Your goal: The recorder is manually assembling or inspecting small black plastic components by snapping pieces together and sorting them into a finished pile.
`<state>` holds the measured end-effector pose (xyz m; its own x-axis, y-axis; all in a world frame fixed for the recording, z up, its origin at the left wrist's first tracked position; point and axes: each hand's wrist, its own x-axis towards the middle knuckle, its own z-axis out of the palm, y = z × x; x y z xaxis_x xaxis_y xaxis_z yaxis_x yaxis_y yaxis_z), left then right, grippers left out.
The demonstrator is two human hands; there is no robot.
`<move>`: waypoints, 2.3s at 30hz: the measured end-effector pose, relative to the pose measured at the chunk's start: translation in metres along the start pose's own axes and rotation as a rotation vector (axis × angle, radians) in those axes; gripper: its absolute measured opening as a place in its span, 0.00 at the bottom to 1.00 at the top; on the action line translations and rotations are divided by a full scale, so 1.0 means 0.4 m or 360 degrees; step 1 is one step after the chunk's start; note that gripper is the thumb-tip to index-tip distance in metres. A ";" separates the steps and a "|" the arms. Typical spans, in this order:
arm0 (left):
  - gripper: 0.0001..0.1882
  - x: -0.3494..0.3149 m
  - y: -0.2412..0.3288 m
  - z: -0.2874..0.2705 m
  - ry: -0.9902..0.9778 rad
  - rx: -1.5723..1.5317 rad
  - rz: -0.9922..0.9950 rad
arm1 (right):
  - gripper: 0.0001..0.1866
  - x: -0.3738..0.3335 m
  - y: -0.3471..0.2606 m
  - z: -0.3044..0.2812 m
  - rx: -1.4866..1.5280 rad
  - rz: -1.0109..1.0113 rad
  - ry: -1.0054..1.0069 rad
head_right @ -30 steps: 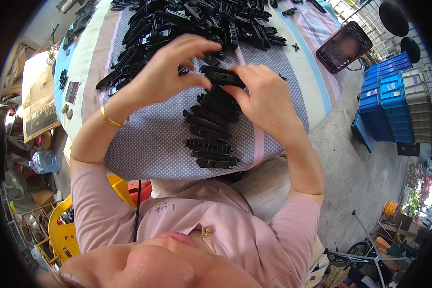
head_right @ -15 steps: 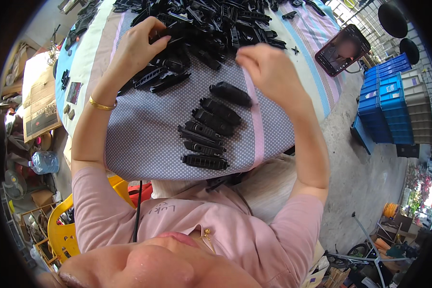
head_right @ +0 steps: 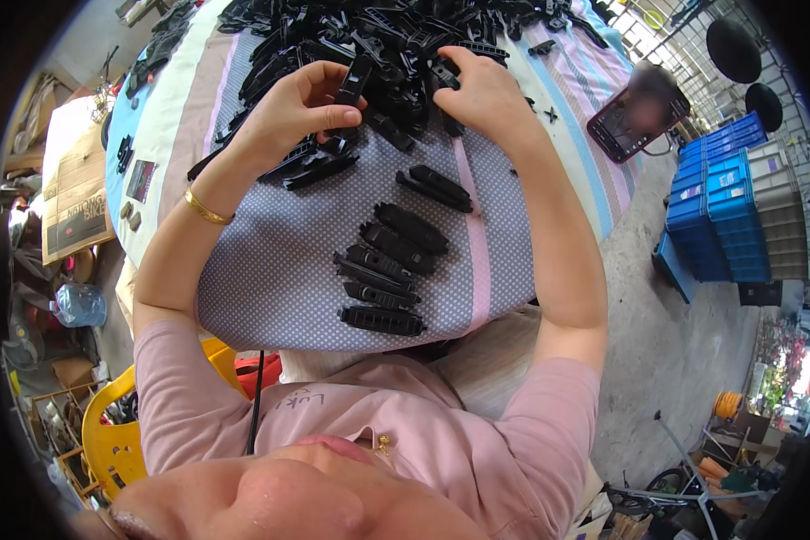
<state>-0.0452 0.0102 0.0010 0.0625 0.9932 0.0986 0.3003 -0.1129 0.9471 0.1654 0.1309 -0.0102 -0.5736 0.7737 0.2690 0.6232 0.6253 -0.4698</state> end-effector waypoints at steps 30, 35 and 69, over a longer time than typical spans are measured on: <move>0.26 -0.014 0.002 0.034 0.0192 0.0506 0.0332 | 0.15 -0.073 -0.124 0.017 0.0686 -0.0483 0.0228; 0.27 -0.017 0.013 0.030 0.0154 0.0639 0.0376 | 0.12 -0.061 -0.102 0.005 0.0354 -0.0790 0.0363; 0.18 -0.065 0.079 0.062 -0.0515 0.0431 0.0433 | 0.11 -0.020 -0.019 -0.026 0.0999 -0.0257 -0.0131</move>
<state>-0.0139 -0.0199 0.0206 0.4521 0.8714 0.1904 0.4658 -0.4127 0.7827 0.1709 0.1210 0.0000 -0.6884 0.6491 0.3236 0.1113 0.5355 -0.8372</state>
